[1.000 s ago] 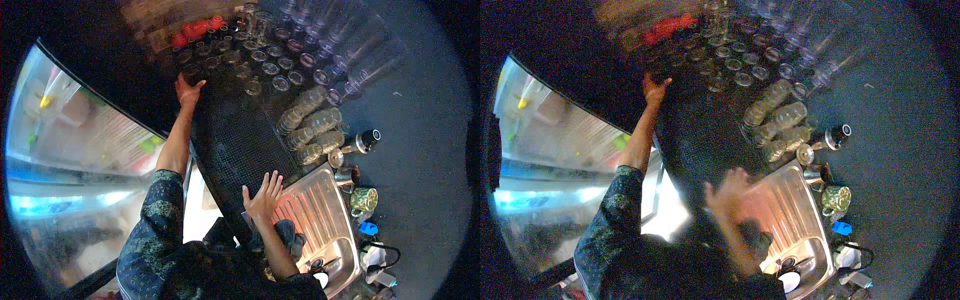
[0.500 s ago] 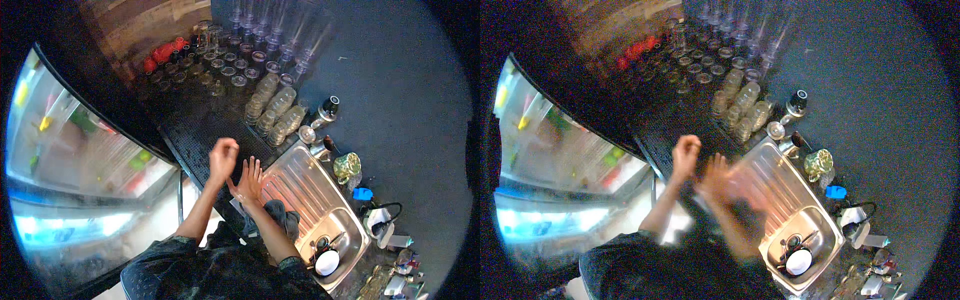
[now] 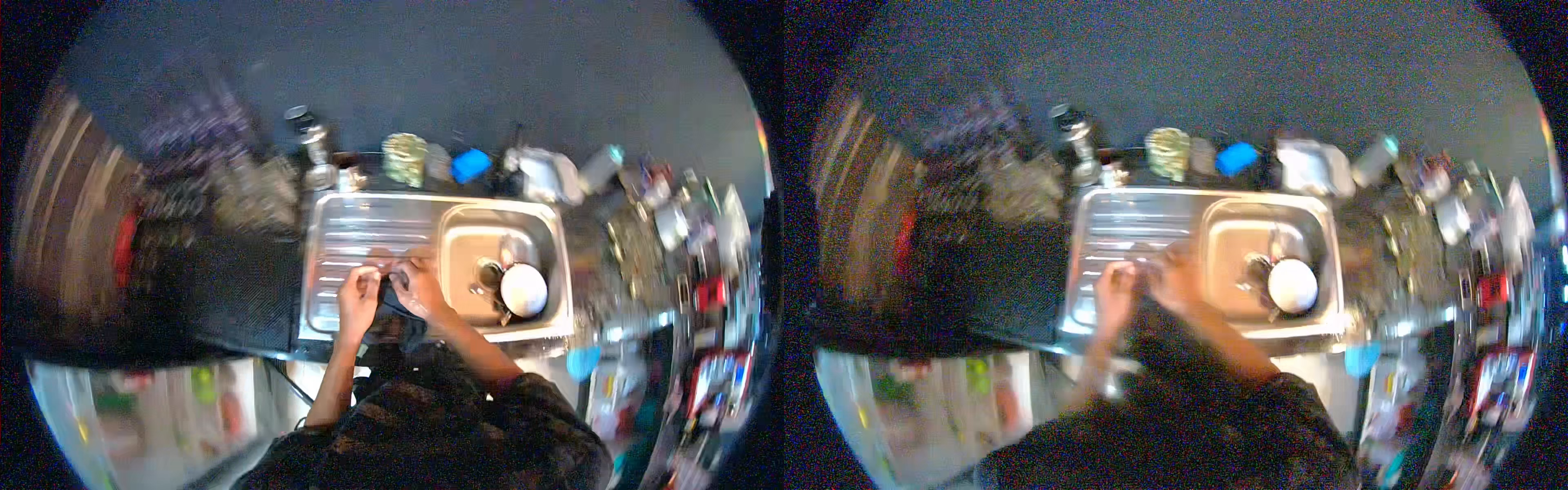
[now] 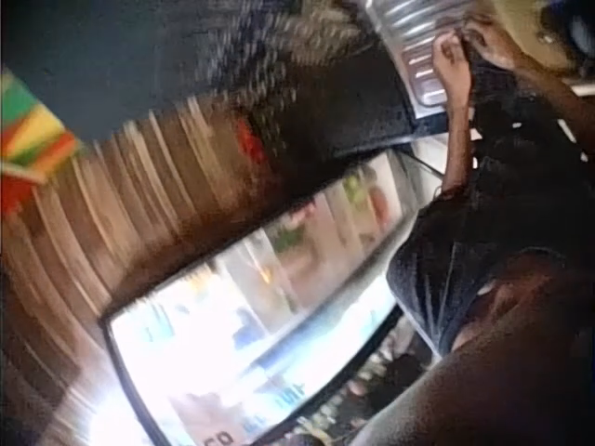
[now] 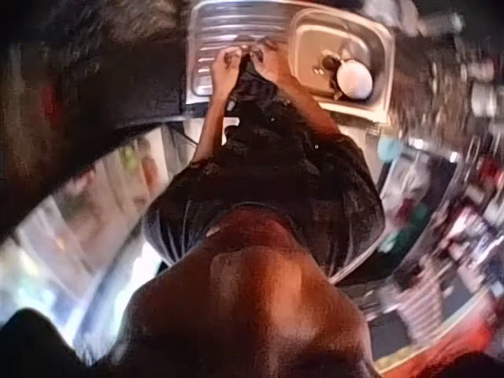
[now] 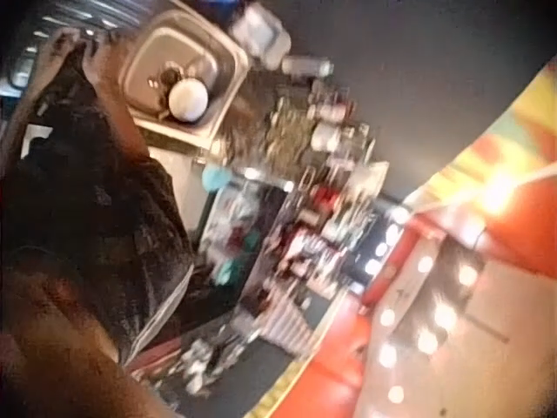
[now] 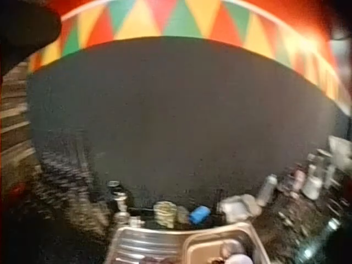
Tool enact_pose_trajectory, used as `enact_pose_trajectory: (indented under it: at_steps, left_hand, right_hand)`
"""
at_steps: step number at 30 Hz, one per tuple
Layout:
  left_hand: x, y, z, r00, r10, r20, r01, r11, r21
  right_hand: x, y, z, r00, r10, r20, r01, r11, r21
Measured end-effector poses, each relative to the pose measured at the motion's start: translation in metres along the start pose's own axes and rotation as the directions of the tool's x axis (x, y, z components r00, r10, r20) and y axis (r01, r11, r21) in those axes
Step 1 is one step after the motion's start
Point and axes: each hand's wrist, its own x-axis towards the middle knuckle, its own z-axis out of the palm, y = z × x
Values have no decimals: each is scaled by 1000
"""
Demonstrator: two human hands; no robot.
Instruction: The recorder is washing and rinsing glass cups and bottles at a bar sink.
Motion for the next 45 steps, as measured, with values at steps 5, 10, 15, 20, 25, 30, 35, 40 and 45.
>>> enact_pose_trajectory:
  at_steps: [5, 10, 15, 20, 25, 30, 35, 40, 45]
  left_hand:
    - [-21, 16, 73, 948, -42, 314, 10, 995, 102]
    - [-49, 14, 147, 865, 66, 498, -138, 984, 109]
    - [-77, 7, 227, 787, -193, 586, 102, 977, 185]
    - [-115, 30, 291, 800, -98, 591, -67, 966, 251]
    - [-135, 50, 325, 740, -98, 665, -8, 988, 154]
    - [-138, 59, 330, 782, -53, 621, -146, 953, 265]
    - [-132, 63, 328, 768, -128, 628, -110, 939, 327]
    - [-119, 50, 328, 715, -261, 649, 61, 947, 315]
    - [-114, 34, 321, 750, -89, 656, -110, 961, 255]
  right_hand:
    - [-99, 62, -104, 974, 79, -211, -124, 970, -207]
    - [-178, 96, -194, 816, 386, -429, -479, 868, -129]
    - [-226, 153, -276, 720, 353, -597, -475, 878, -53]
    - [-238, 224, -358, 530, 492, -690, -540, 824, 173]
    - [-239, 284, -450, 351, 368, -861, -642, 764, 65]
    - [-250, 332, -523, 103, 122, -987, -803, 597, -11]
    - [-262, 366, -555, 134, 423, -896, -819, 557, 140]
    - [-261, 374, -559, 86, 551, -830, -733, 599, 322]
    - [-270, 364, -540, 37, 487, -873, -615, 700, 364]
